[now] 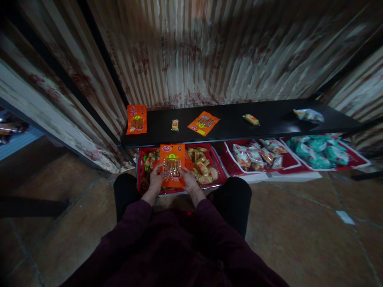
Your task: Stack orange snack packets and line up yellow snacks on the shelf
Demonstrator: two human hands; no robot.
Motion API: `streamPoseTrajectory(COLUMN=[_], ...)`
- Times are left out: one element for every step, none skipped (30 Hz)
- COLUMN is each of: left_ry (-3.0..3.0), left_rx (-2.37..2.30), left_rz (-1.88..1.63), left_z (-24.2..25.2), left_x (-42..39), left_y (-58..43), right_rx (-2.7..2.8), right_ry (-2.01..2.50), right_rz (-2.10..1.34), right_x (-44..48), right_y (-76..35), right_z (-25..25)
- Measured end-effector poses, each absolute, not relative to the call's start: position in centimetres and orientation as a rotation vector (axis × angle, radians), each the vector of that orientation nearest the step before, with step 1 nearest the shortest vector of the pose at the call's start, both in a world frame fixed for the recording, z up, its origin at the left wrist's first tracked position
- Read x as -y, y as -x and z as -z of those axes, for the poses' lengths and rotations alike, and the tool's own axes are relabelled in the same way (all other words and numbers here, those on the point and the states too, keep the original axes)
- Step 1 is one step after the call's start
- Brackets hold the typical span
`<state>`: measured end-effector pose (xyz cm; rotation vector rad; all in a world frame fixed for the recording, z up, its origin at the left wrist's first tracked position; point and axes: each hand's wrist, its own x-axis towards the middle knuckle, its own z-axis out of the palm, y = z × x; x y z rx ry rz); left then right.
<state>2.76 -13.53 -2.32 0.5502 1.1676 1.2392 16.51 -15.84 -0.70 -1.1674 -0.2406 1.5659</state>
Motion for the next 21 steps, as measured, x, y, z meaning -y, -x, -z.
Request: streamPoseTrajectory(left_ry=[-0.585,-0.61,-0.616,-0.616,-0.619,-0.627,-0.637,-0.65,-0.663,-0.673,-0.679,-0.682,-0.687,-0.698,-0.712,-0.728,-0.745,-0.76,-0.772,-0.781,-0.785], left_rx=[-1.205,-1.233,-1.24,-1.241,-1.244,-1.25,-1.253,-1.255,-1.255,-1.254,-1.256,-1.262,-1.273,-1.29,-1.31,-1.328,-1.34,-1.346,-1.346,-1.342,-1.339], left_rz=[-1.263,-1.284,-1.293,-1.3,-1.304,-1.31,-1.32,-1.332,-1.35,-1.371,-1.394,-1.414,-1.43,-1.437,-1.44,-1.442,-1.445,-1.452,-1.462,-1.474,-1.488], left_z=[2.3,2.3,2.3,2.4,2.5,2.6,2.7,2.8,2.8,2.7,2.6,2.4,2.1,1.9,1.6,1.4,1.3,1.2,1.1,1.1,1.0], left_x=[13.5,13.5,13.5,13.4,13.4,13.3,13.1,13.0,12.8,12.6,12.5,12.3,12.2,12.0,11.9,11.8,11.6,11.4,11.3,11.1,10.9], left_y=[-2.7,-2.7,-2.7,-2.7,-2.6,-2.6,-2.5,-2.5,-2.4,-2.2,-2.1,-2.0,-1.8,-1.6,-1.5,-1.3,-1.1,-0.9,-0.7,-0.5,-0.3], right_rx=[0.247,0.264,0.286,0.31,0.333,0.354,0.372,0.388,0.404,0.415,0.419,0.418,0.415,0.412,0.415,0.427,0.448,0.476,0.504,0.527,0.54], right_ry=[1.174,1.178,1.177,1.177,1.18,1.19,1.205,1.224,1.244,1.259,1.27,1.277,1.284,1.296,1.309,1.32,1.323,1.317,1.303,1.284,1.269], right_rz=[-1.568,-1.571,-1.574,-1.575,-1.573,-1.571,-1.567,-1.563,-1.559,-1.554,-1.547,-1.536,-1.524,-1.508,-1.492,-1.48,-1.477,-1.482,-1.492,-1.505,-1.512], right_x=[15.8,15.8,15.7,15.6,15.5,15.4,15.3,15.1,15.0,14.8,14.6,14.4,14.2,14.0,13.7,13.5,13.3,13.1,12.9,12.7,12.4], right_y=[-16.5,-16.4,-16.4,-16.4,-16.4,-16.4,-16.3,-16.3,-16.2,-16.1,-16.0,-15.8,-15.6,-15.3,-15.1,-14.8,-14.6,-14.3,-14.1,-13.8,-13.6], right_z=[0.7,0.7,0.8,0.8,0.9,1.0,1.0,1.1,1.1,1.1,1.1,1.1,1.1,1.1,1.1,1.1,1.0,0.9,0.7,0.5,0.3])
